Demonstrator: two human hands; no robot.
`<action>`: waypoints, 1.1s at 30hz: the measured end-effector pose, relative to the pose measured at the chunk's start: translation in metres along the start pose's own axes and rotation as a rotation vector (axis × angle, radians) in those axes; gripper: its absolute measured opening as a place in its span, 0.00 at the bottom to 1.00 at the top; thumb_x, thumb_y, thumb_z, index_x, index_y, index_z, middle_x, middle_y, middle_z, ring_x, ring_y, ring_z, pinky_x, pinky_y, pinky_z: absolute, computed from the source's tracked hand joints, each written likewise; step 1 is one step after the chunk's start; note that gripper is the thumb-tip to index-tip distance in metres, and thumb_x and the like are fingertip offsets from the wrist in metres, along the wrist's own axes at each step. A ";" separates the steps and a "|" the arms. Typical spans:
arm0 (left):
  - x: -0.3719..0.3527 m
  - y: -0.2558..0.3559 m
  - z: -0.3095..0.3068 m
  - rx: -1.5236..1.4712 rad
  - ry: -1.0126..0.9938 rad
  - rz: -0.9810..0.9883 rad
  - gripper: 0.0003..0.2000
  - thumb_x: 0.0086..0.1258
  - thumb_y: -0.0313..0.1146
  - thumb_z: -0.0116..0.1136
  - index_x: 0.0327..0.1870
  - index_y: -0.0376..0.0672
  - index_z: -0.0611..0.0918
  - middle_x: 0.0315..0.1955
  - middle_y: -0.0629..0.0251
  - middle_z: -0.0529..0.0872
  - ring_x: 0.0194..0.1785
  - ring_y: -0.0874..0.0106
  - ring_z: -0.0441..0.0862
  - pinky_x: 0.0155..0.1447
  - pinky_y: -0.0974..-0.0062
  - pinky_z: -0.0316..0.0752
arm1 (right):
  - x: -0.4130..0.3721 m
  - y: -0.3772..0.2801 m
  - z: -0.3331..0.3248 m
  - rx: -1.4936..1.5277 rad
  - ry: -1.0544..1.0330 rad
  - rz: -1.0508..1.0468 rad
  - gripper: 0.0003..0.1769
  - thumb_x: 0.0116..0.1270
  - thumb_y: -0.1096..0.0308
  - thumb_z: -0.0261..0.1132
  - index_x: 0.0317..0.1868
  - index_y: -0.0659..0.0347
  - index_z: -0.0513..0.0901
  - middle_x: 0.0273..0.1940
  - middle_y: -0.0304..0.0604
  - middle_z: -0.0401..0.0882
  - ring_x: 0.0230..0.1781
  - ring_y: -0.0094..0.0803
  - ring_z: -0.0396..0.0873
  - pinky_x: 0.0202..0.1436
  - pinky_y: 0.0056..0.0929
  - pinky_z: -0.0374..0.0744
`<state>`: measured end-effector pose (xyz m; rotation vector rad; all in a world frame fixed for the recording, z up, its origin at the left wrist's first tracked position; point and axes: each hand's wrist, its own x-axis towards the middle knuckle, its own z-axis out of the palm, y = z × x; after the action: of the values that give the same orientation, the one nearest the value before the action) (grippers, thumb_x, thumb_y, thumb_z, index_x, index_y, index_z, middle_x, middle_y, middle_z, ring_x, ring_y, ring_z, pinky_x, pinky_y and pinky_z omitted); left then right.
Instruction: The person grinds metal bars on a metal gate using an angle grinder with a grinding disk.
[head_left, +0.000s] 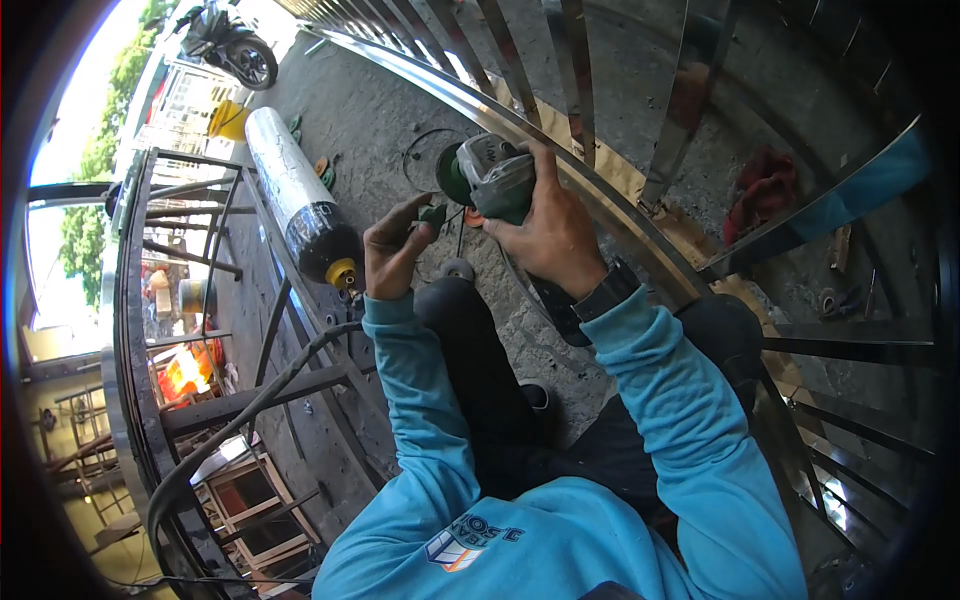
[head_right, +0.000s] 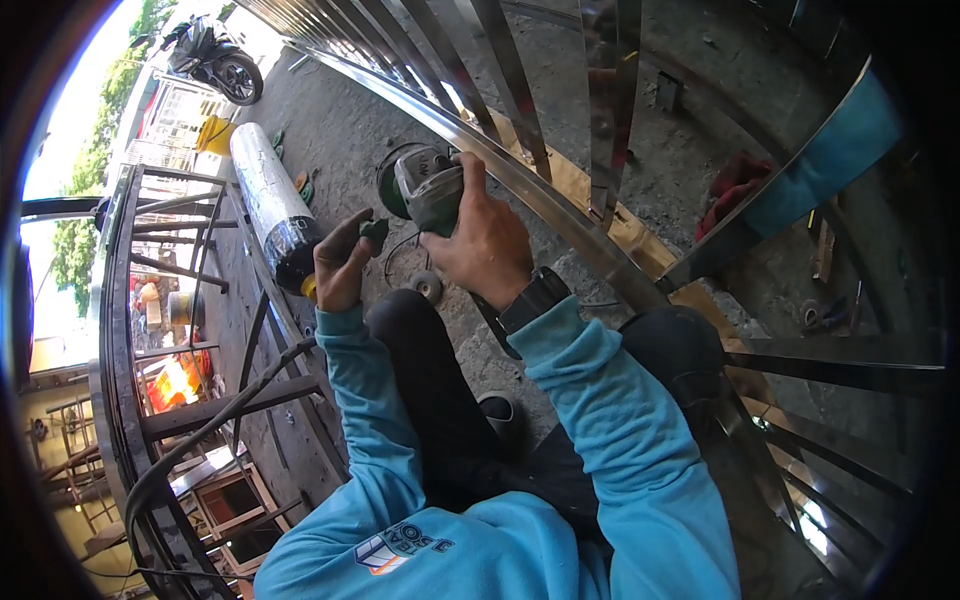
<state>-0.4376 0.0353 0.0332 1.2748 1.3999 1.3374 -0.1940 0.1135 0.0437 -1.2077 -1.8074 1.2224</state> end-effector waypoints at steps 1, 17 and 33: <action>-0.003 0.000 0.008 -0.045 0.062 -0.024 0.21 0.75 0.23 0.63 0.67 0.28 0.79 0.54 0.59 0.86 0.54 0.73 0.85 0.59 0.76 0.79 | 0.002 0.002 0.000 0.050 0.037 -0.014 0.52 0.57 0.63 0.78 0.74 0.56 0.53 0.47 0.72 0.83 0.48 0.66 0.86 0.54 0.58 0.83; -0.092 0.033 0.077 0.489 -0.015 0.602 0.39 0.52 0.63 0.79 0.56 0.38 0.86 0.42 0.55 0.79 0.41 0.66 0.81 0.43 0.69 0.79 | 0.005 0.002 0.018 1.132 -0.278 0.527 0.46 0.60 0.69 0.78 0.67 0.68 0.54 0.48 0.50 0.73 0.37 0.33 0.85 0.34 0.29 0.91; -0.071 0.030 0.082 0.685 -0.120 0.469 0.28 0.43 0.41 0.89 0.45 0.43 0.86 0.41 0.56 0.84 0.40 0.62 0.88 0.42 0.65 0.86 | 0.022 0.034 0.029 0.901 0.079 0.505 0.53 0.52 0.70 0.78 0.71 0.69 0.52 0.55 0.58 0.74 0.50 0.44 0.83 0.49 0.43 0.88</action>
<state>-0.3415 -0.0211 0.0462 2.2053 1.5969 1.0597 -0.2157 0.1286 0.0023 -1.1326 -0.6964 1.9315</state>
